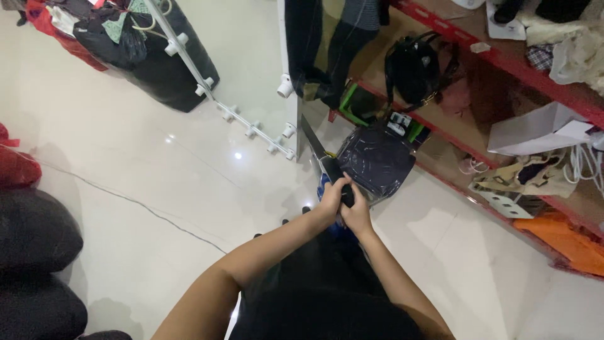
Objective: Vacuum the floor and then disassemble the handheld vacuum cleaner to empty its dustbin into a plastic bag.
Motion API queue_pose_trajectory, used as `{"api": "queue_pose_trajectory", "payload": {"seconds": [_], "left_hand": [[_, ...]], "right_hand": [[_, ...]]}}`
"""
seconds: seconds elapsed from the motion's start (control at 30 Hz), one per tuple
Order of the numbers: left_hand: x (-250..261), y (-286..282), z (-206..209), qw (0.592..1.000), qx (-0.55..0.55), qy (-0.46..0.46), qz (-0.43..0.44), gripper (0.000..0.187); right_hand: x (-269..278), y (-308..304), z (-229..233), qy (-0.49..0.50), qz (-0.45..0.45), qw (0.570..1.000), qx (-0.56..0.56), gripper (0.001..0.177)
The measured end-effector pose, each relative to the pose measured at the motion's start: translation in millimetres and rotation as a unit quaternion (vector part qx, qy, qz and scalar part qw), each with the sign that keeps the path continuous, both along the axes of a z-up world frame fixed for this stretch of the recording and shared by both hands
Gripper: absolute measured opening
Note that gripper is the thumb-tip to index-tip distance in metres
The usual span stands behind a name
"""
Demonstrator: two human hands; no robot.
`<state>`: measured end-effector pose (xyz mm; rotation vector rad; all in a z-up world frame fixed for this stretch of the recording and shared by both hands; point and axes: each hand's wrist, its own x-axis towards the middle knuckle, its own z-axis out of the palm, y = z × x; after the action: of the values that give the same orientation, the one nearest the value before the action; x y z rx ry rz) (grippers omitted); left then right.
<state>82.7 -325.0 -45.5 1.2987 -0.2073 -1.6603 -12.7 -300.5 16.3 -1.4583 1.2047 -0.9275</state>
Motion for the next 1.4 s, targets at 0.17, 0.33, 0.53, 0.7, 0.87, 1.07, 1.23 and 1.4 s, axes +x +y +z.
{"api": "queue_pose_trajectory", "payload": {"seconds": [0.17, 0.33, 0.53, 0.7, 0.87, 1.07, 1.23, 1.4], "left_hand": [[-21, -29, 5, 0.999, -0.023, -0.016, 0.031, 0.038], [-27, -39, 19, 0.999, 0.005, 0.017, 0.039, 0.034], [-27, -22, 6, 0.999, -0.03, -0.017, 0.004, 0.035], [-26, -8, 34, 0.999, 0.008, -0.027, -0.03, 0.035], [-17, 8, 15, 0.999, 0.002, -0.025, -0.04, 0.035], [-1, 7, 9, 0.999, -0.02, 0.014, -0.027, 0.032], [13, 8, 15, 0.999, -0.034, 0.018, -0.034, 0.032], [20, 7, 20, 0.999, -0.025, 0.028, -0.039, 0.031]], "right_hand": [[-19, -33, -4, 0.004, 0.006, 1.0, 0.008, 0.069], [-26, -46, -20, -0.003, -0.009, 1.0, 0.016, 0.07], [-30, -26, -24, 0.009, -0.015, 0.999, -0.038, 0.072], [-35, -9, -26, 0.02, -0.036, 0.998, -0.053, 0.072], [-26, 8, -13, -0.002, -0.04, 0.998, -0.056, 0.071], [-12, 10, -10, -0.005, -0.013, 0.999, -0.039, 0.075], [2, 12, 9, -0.016, -0.007, 0.999, 0.03, 0.077], [8, 7, -1, 0.008, -0.004, 1.0, -0.025, 0.077]]}}
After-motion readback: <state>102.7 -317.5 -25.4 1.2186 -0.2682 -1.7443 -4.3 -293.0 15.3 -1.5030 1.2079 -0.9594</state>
